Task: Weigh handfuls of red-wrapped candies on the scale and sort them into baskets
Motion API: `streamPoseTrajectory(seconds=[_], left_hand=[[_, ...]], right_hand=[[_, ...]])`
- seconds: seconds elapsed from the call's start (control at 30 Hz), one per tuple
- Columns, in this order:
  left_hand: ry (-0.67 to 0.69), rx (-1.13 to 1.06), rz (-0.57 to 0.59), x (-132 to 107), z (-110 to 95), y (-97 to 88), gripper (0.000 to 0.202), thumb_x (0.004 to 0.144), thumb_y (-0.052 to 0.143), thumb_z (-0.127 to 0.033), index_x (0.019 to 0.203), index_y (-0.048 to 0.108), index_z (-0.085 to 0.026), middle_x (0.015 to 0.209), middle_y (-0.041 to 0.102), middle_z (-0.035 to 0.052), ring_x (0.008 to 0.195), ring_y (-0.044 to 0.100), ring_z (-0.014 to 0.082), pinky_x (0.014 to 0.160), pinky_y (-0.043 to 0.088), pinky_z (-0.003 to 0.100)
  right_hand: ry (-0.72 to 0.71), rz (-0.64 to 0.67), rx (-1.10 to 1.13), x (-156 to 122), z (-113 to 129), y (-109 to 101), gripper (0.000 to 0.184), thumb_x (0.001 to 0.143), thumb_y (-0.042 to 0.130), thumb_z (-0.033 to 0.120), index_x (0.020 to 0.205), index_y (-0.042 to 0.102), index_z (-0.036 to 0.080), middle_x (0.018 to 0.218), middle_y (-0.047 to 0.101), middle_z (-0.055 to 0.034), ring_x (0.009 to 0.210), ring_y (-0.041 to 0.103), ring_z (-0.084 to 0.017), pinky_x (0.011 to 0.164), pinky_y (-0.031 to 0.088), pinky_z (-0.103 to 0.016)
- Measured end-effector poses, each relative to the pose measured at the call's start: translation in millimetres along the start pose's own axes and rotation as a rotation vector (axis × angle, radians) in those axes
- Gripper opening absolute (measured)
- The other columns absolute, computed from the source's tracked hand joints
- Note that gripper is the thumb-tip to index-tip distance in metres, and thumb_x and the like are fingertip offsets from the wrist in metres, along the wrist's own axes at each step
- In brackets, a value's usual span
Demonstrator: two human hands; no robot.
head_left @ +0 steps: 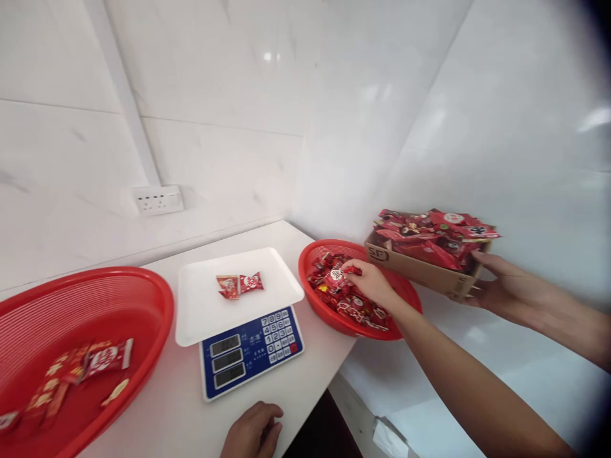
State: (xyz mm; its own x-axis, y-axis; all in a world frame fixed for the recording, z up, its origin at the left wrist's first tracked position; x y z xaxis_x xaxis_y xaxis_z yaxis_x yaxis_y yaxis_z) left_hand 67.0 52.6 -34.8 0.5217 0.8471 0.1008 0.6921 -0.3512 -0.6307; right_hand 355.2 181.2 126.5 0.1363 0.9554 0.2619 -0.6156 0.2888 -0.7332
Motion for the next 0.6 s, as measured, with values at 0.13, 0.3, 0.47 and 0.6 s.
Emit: streamPoseTrajectory(seconds=[0.13, 0.3, 0.47, 0.6], left_hand=[[-0.042, 0.017, -0.003, -1.0, -6.4, -4.1, 0.021, 0.08, 0.044, -0.019, 0.09, 0.063, -0.021, 0.078, 0.066, 0.0024, 0.068, 0.061, 0.0133, 0.065, 0.049, 0.02], [-0.071, 0.013, -0.008, -1.7, -4.9, -3.2, 0.023, 0.079, 0.045, -0.017, 0.091, 0.063, -0.02, 0.081, 0.066, 0.0038, 0.071, 0.061, 0.0141, 0.067, 0.049, 0.023], [-0.072, 0.016, 0.018, -1.6, -5.8, -2.8, 0.024, 0.078, 0.045, -0.016, 0.092, 0.064, -0.02, 0.081, 0.066, 0.0042, 0.071, 0.061, 0.0142, 0.067, 0.048, 0.023], [-0.077, 0.028, 0.01, -1.6, -7.0, -4.3, 0.023, 0.077, 0.046, -0.015, 0.09, 0.064, -0.02, 0.081, 0.066, 0.0041, 0.071, 0.061, 0.0147, 0.067, 0.048, 0.023]], right_hand=[[0.011, 0.059, 0.314, -4.4, 42.1, 39.2, 0.014, 0.069, 0.052, 0.025, 0.081, 0.057, 0.021, 0.081, 0.064, -0.0018, 0.068, 0.059, -0.018, 0.066, 0.048, -0.031], [-0.028, 0.242, 0.484, -6.2, 83.4, 104.6, 0.012, 0.072, 0.052, 0.026, 0.082, 0.056, 0.021, 0.082, 0.061, -0.0015, 0.067, 0.06, -0.015, 0.059, 0.05, -0.028], [-0.105, 0.239, 0.282, 0.3, 104.4, 125.8, 0.009, 0.074, 0.054, 0.028, 0.079, 0.058, 0.022, 0.069, 0.058, 0.0019, 0.057, 0.053, -0.013, 0.052, 0.042, -0.025], [-0.132, 0.32, 0.21, 1.4, 122.7, 140.0, 0.021, 0.075, 0.057, 0.035, 0.092, 0.059, 0.023, 0.072, 0.06, 0.001, 0.06, 0.052, -0.014, 0.054, 0.043, -0.025]])
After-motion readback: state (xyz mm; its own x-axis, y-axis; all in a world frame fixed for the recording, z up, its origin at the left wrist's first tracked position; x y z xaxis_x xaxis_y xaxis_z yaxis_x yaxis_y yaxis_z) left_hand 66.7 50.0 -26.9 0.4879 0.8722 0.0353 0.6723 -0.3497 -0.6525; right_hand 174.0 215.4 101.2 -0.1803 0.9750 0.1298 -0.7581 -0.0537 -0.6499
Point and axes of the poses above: each hand's wrist, its own x-axis towards the middle knuckle, its own y-axis out of the palm, z = x × y, the point moved 8 cm from there along x, towards the middle knuckle
